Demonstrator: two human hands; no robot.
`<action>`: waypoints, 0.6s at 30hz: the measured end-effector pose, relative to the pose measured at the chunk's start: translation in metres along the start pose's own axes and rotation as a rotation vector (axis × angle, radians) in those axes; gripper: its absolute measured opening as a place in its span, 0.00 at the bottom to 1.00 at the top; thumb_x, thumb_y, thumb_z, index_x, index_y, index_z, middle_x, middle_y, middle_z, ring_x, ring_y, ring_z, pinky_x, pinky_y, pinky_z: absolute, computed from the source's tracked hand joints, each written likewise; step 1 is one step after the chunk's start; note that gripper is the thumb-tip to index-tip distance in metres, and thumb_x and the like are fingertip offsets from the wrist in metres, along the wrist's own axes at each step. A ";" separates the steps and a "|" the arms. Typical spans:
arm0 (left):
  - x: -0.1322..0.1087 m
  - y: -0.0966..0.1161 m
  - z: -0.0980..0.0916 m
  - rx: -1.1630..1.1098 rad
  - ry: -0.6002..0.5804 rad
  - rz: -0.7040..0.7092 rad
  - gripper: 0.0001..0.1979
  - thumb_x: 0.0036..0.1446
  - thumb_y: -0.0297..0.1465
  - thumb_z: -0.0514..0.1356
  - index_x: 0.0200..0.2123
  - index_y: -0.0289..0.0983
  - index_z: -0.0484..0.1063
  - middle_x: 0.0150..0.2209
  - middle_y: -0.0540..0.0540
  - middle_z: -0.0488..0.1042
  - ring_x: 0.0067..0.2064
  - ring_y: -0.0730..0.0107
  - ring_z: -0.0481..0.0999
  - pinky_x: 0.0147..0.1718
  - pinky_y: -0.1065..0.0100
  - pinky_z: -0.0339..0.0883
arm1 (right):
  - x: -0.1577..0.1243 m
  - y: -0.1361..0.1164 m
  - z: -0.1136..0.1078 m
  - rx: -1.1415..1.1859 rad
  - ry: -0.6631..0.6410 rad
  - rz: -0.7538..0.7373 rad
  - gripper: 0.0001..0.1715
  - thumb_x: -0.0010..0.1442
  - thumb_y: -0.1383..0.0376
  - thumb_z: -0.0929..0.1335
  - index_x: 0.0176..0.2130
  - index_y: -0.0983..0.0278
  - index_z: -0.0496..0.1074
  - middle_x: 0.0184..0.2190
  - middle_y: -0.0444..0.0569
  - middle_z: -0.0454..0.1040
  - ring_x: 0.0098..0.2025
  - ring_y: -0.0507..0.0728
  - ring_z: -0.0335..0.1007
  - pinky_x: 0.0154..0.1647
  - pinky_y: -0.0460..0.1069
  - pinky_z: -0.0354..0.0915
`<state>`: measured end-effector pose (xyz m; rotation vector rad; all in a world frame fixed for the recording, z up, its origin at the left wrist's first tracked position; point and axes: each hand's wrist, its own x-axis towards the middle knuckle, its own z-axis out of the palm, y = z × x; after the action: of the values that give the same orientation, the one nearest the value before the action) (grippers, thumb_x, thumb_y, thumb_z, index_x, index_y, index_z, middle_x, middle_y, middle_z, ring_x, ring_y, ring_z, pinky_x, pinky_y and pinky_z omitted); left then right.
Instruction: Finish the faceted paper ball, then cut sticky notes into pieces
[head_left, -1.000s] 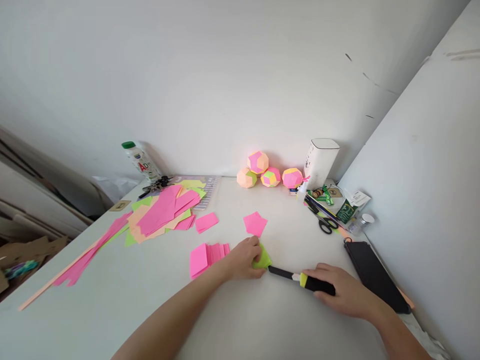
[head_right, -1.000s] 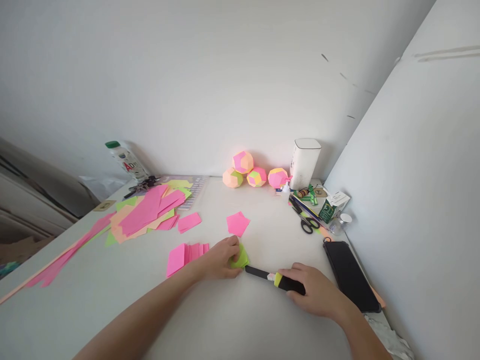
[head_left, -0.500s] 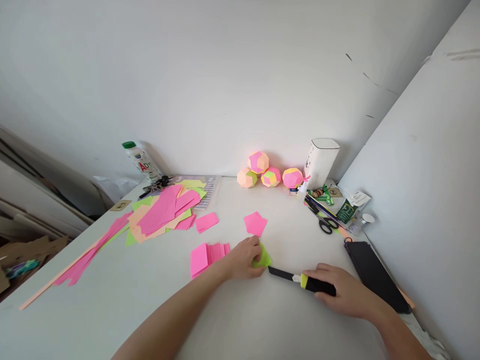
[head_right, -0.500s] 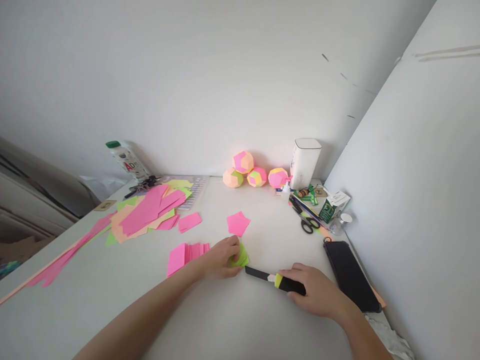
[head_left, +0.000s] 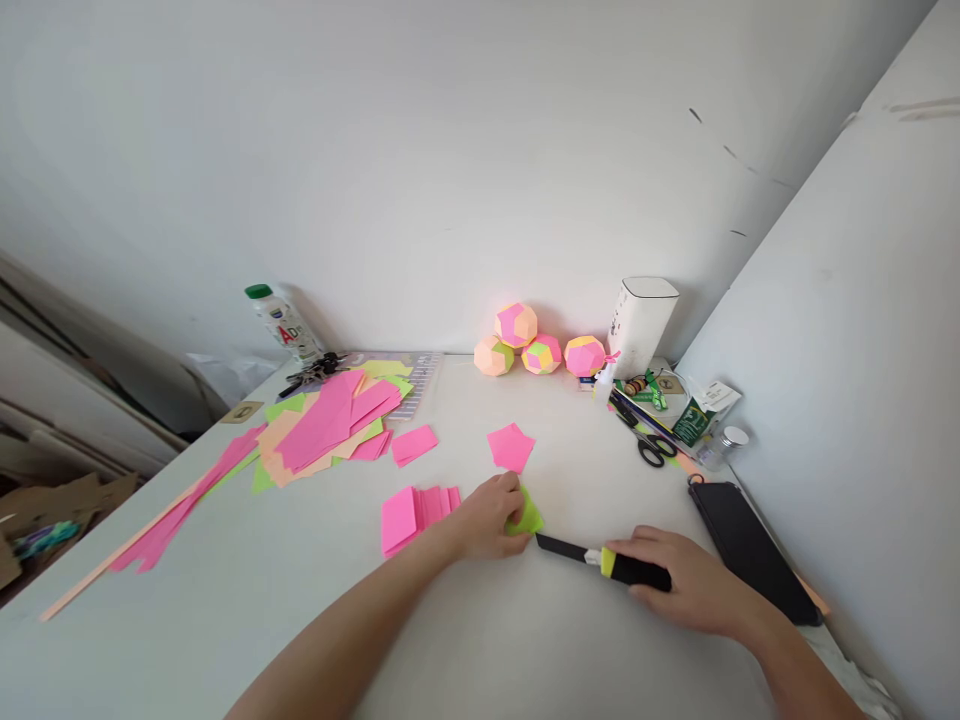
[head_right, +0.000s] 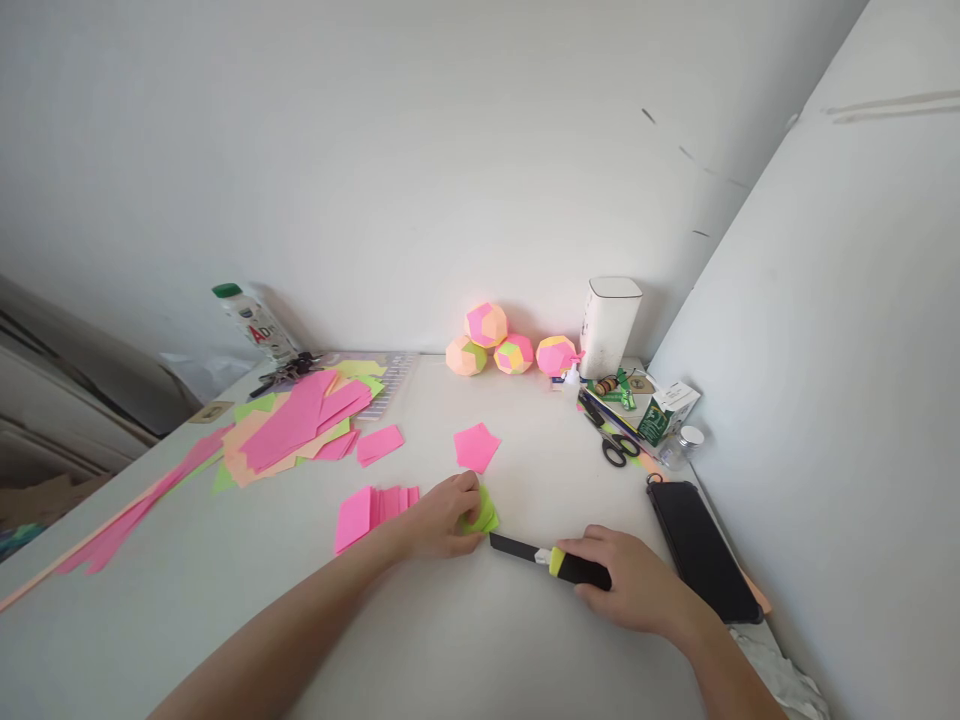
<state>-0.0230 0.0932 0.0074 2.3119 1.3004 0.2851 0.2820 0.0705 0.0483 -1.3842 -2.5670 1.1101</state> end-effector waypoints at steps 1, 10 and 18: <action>0.000 0.000 0.000 -0.001 0.001 0.000 0.12 0.48 0.34 0.63 0.25 0.37 0.62 0.34 0.47 0.62 0.34 0.67 0.64 0.33 0.67 0.62 | 0.000 0.000 0.000 -0.005 0.003 0.000 0.30 0.55 0.63 0.65 0.57 0.52 0.69 0.43 0.48 0.73 0.45 0.60 0.70 0.46 0.51 0.66; 0.000 -0.003 0.003 0.007 -0.001 0.004 0.12 0.48 0.35 0.63 0.25 0.37 0.62 0.35 0.47 0.62 0.35 0.67 0.64 0.34 0.66 0.63 | 0.002 0.000 0.002 -0.047 0.024 -0.003 0.30 0.55 0.64 0.65 0.58 0.53 0.69 0.42 0.48 0.73 0.43 0.59 0.70 0.45 0.50 0.66; 0.001 -0.002 0.002 0.015 -0.006 0.001 0.12 0.48 0.35 0.63 0.25 0.37 0.62 0.35 0.47 0.63 0.35 0.67 0.64 0.34 0.66 0.62 | 0.001 -0.005 0.003 -0.113 0.018 0.013 0.31 0.55 0.65 0.65 0.58 0.52 0.68 0.43 0.49 0.73 0.43 0.59 0.71 0.45 0.50 0.65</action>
<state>-0.0236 0.0940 0.0044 2.3243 1.3022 0.2690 0.2772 0.0676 0.0488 -1.4279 -2.6501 0.9631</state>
